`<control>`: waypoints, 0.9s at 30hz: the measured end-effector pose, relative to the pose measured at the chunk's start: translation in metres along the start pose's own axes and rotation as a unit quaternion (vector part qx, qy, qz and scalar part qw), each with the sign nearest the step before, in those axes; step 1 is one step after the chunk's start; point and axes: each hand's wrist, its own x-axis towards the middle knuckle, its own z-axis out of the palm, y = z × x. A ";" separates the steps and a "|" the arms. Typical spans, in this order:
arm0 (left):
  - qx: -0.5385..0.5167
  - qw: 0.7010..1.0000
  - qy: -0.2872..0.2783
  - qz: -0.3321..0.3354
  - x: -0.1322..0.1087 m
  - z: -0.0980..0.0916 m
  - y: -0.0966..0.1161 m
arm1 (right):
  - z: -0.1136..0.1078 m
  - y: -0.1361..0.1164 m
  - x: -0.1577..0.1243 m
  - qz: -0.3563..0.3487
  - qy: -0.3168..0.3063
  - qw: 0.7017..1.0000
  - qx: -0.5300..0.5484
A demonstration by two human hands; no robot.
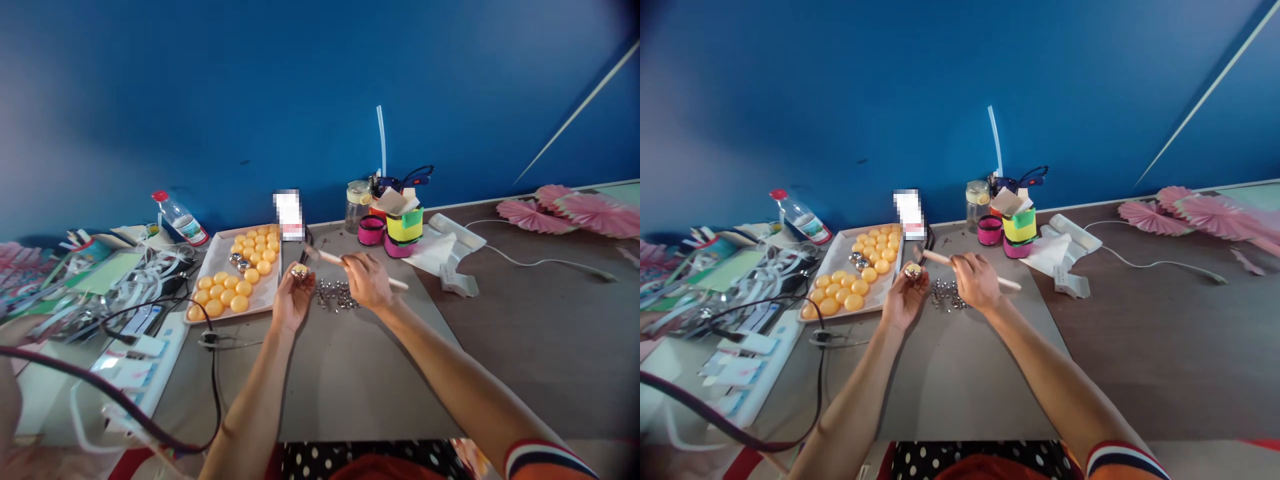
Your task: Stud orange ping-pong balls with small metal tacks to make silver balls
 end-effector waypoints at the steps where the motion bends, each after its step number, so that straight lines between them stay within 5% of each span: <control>1: -0.003 1.000 0.002 0.005 0.000 0.000 0.000 | 0.000 -0.004 -0.001 -0.027 -0.010 1.000 0.012; 6: 0.005 1.000 0.016 0.006 0.001 -0.001 -0.001 | 0.003 -0.015 -0.005 -0.062 -0.100 0.993 0.017; 11: 0.003 1.000 0.015 0.016 0.002 -0.001 -0.001 | 0.001 -0.015 -0.005 -0.057 -0.049 0.996 0.038; 20: -0.025 1.000 0.008 0.007 0.003 -0.001 -0.002 | 0.000 -0.011 -0.004 -0.043 -0.044 0.996 0.058; 27: -0.024 0.998 0.060 -0.016 0.004 0.001 -0.003 | -0.002 -0.010 -0.004 -0.039 -0.075 0.995 0.046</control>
